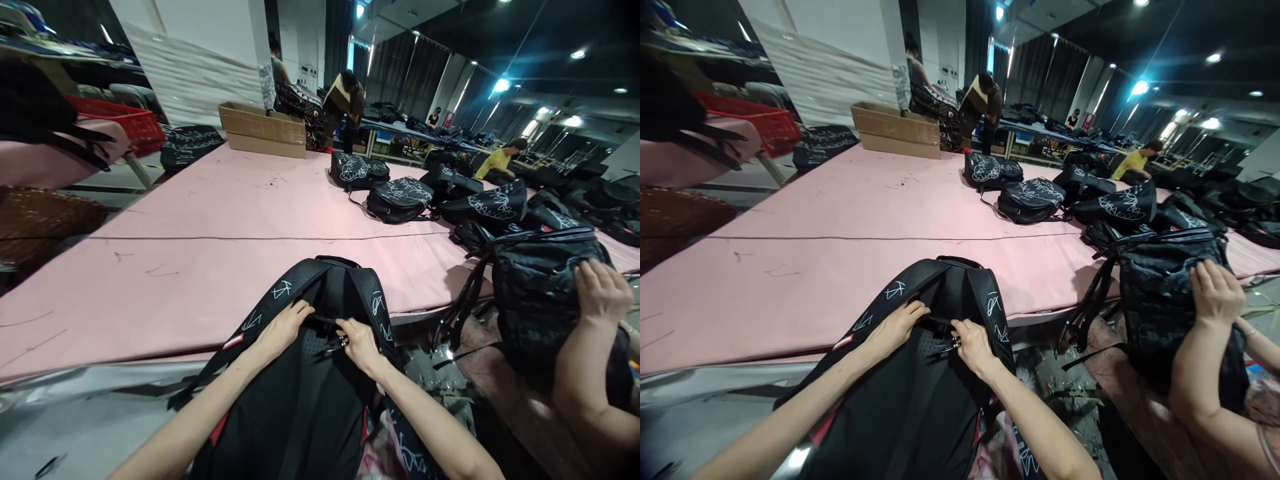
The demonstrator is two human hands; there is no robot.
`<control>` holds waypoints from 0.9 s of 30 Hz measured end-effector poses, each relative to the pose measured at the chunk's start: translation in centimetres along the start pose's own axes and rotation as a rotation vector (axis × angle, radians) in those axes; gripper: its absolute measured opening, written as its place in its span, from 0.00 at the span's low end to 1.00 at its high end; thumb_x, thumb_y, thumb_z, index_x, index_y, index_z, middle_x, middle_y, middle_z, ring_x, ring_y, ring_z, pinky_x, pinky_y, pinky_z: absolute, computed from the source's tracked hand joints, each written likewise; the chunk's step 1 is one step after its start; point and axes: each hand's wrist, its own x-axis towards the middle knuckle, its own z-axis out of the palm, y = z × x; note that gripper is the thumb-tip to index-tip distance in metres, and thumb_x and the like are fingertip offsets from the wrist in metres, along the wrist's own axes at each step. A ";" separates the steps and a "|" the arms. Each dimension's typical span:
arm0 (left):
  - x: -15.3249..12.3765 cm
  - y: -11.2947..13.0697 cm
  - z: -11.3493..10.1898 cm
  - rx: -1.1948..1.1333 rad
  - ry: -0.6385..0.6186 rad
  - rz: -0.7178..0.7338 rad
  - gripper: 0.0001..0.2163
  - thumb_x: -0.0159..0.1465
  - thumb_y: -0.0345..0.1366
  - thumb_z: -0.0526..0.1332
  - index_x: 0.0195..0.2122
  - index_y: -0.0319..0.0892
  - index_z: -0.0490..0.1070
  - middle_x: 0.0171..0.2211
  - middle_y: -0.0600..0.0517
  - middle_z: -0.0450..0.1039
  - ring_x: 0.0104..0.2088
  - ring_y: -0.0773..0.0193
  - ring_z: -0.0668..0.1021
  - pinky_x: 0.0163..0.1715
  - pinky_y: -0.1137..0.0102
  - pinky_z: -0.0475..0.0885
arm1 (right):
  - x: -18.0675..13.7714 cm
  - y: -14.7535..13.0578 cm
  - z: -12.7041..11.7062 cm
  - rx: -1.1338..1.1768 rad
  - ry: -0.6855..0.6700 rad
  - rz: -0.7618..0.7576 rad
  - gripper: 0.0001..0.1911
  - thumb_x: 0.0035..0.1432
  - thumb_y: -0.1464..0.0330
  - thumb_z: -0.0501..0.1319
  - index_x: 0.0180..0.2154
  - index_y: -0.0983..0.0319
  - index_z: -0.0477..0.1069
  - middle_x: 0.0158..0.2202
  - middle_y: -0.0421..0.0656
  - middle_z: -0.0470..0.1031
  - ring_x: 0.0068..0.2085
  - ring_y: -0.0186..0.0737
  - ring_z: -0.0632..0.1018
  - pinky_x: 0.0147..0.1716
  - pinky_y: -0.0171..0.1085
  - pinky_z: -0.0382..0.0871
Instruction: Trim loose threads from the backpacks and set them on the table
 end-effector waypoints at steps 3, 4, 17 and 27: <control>-0.3 -0.2 0.4 -0.048 0.022 -0.015 0.16 0.61 0.22 0.47 0.43 0.44 0.68 0.41 0.49 0.69 0.46 0.59 0.70 0.46 0.64 0.67 | 0.3 0.4 0.1 0.120 0.026 0.039 0.16 0.59 0.73 0.51 0.46 0.60 0.70 0.35 0.46 0.73 0.36 0.39 0.76 0.36 0.35 0.68; -0.4 -0.2 0.5 -0.057 0.020 -0.020 0.15 0.62 0.24 0.47 0.43 0.44 0.68 0.41 0.49 0.69 0.45 0.59 0.70 0.46 0.64 0.67 | 0.5 0.5 0.1 0.190 0.034 0.065 0.15 0.59 0.73 0.51 0.45 0.60 0.71 0.35 0.45 0.73 0.36 0.39 0.76 0.36 0.35 0.67; 2.2 0.9 -0.3 -0.114 -0.086 -0.362 0.14 0.67 0.42 0.44 0.35 0.43 0.66 0.38 0.51 0.66 0.34 0.65 0.74 0.32 0.71 0.67 | 3.4 2.8 0.6 0.531 0.182 0.417 0.14 0.56 0.61 0.53 0.32 0.62 0.73 0.34 0.44 0.75 0.38 0.39 0.74 0.41 0.38 0.67; 4.6 1.0 2.2 -0.063 0.091 -0.275 0.14 0.66 0.33 0.45 0.49 0.43 0.64 0.48 0.45 0.67 0.50 0.57 0.70 0.45 0.66 0.67 | 3.3 4.0 -3.1 0.193 0.258 0.338 0.20 0.51 0.60 0.61 0.46 0.61 0.67 0.46 0.47 0.69 0.50 0.47 0.67 0.54 0.47 0.56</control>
